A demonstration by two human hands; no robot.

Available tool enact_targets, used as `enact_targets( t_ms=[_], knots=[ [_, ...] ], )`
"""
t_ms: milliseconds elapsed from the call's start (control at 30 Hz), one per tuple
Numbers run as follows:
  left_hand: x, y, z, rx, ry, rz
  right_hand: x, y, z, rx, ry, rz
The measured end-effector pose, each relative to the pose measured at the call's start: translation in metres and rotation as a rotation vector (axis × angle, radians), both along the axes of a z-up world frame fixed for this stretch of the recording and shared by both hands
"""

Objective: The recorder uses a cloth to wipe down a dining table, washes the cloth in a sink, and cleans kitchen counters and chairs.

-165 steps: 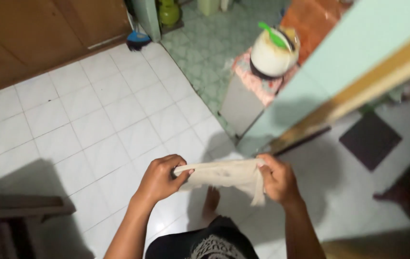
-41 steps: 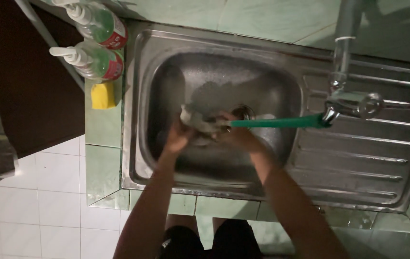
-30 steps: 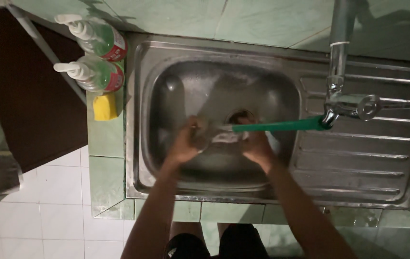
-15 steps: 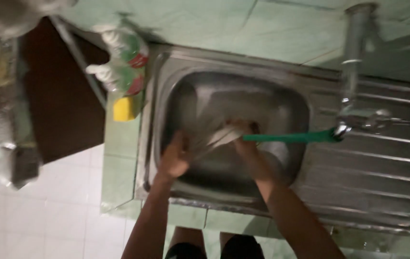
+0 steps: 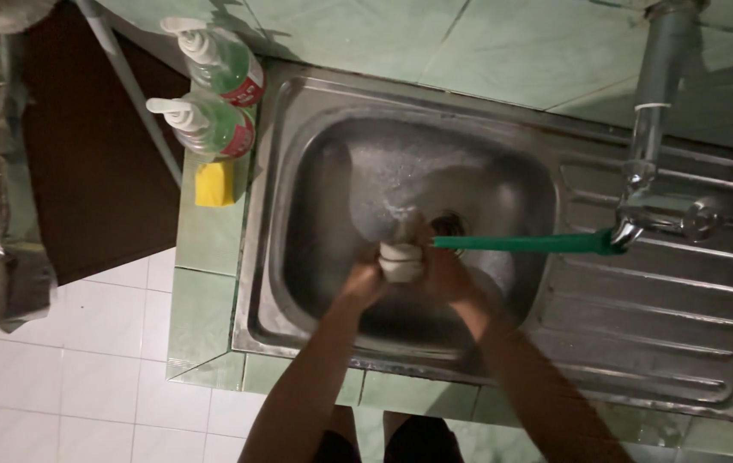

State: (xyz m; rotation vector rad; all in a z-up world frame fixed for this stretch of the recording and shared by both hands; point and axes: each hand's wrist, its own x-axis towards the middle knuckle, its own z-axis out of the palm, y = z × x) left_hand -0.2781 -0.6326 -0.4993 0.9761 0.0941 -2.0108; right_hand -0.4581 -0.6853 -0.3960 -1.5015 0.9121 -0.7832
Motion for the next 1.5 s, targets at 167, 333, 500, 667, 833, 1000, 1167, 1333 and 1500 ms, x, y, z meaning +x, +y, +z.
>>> enact_targets(
  t_ms=[167, 333, 500, 667, 833, 1000, 1167, 1333, 1500],
  knots=[
    [0.018, -0.027, 0.016, -0.103, 0.264, -0.115, -0.008, -0.028, 0.034, -0.151, 0.585, 0.128],
    [0.0, -0.078, 0.086, -0.231, -0.249, -0.567, -0.028, -0.03, -0.024, -0.446, 0.828, 0.134],
    [-0.018, -0.103, 0.094, -0.499, -0.843, -1.123, -0.023, -0.048, -0.02, 0.103, 1.065, 0.333],
    [-0.013, -0.1, 0.124, -0.597, -1.077, -1.191, -0.001, -0.062, 0.038, 0.28, 1.017, 0.306],
    [0.007, -0.062, 0.063, -0.457, -0.943, -0.673, 0.001, -0.018, -0.035, 0.427, 0.079, 0.023],
    [0.031, -0.005, -0.09, -0.394, -0.156, -0.237, 0.031, 0.02, -0.077, 0.7, -0.543, 0.083],
    [0.025, -0.058, 0.043, -0.851, -0.398, -0.363, 0.022, 0.014, -0.044, 0.424, -0.751, -0.088],
    [0.021, -0.073, 0.107, -0.399, -0.718, -0.945, 0.001, -0.002, -0.006, 0.48, 0.186, -0.263],
    [0.009, -0.048, 0.031, -1.0, -1.002, -0.744, -0.012, -0.01, -0.004, 0.41, 0.515, 0.032]
  ],
)
